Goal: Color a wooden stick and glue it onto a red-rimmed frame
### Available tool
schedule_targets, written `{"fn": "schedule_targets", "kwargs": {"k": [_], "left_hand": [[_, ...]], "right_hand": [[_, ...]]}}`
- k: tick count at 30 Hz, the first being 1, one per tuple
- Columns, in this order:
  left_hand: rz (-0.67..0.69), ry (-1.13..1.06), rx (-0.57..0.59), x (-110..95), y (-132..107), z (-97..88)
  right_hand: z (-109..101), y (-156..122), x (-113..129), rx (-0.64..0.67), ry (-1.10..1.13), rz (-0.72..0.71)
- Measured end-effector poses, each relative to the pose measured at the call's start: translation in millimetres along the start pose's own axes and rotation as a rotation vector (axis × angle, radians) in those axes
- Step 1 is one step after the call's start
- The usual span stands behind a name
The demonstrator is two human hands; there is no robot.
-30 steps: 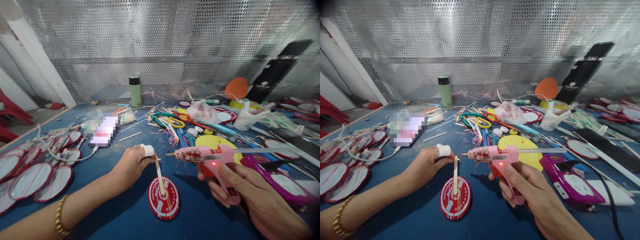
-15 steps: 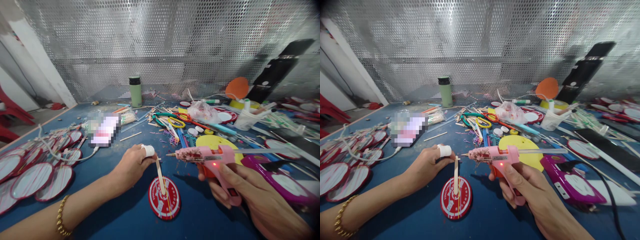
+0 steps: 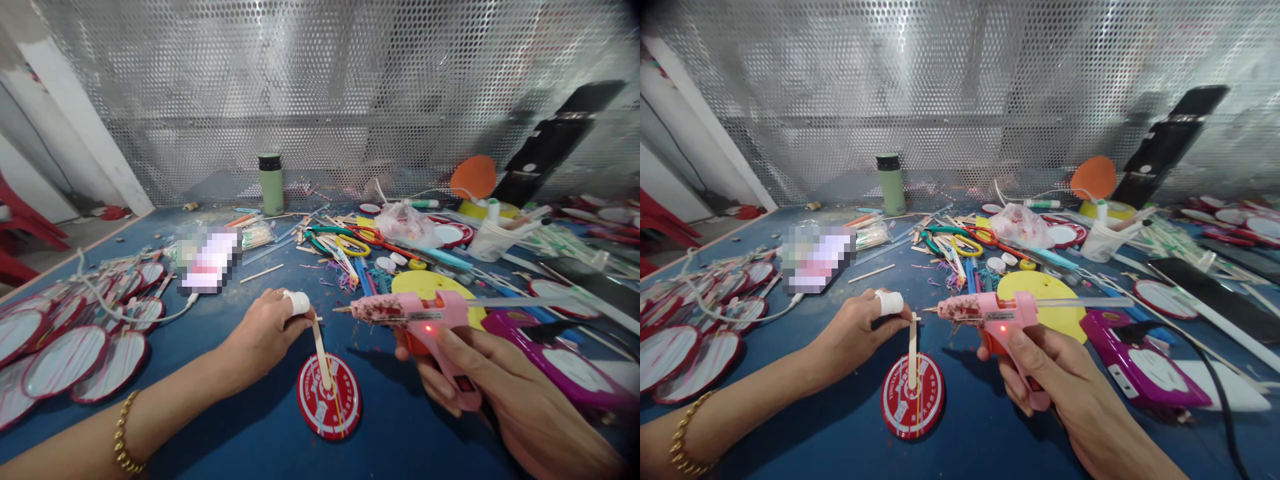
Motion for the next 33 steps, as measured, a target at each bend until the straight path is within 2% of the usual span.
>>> {"fn": "schedule_targets", "kwargs": {"k": [6, 12, 19, 33], "left_hand": [[0.043, -0.012, -0.030, 0.4, -1.0, -1.2], [0.018, 0.003, -0.059, -1.0, 0.4, -9.3], [-0.068, 0.036, 0.030, -7.9, -1.2, -12.6], [-0.074, 0.040, 0.037, -5.5, 0.6, -9.9]], "right_hand": [[-2.0, 0.6, -3.4, 0.023, 0.020, 0.000], [-0.4, 1.3, -1.3, 0.007, 0.014, -0.012], [1.9, 3.4, 0.1, -0.005, 0.005, 0.003], [1.0, 0.6, 0.1, 0.018, 0.010, 0.003]]}}
Point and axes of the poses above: each hand's wrist, its own y-axis towards the middle knuckle, its own z-axis out of the palm, x = y × z, the point moved 1 cm from there along y, towards the middle knuckle, and after that the axes turned 15 degrees about -y, right-handed, at the moved point
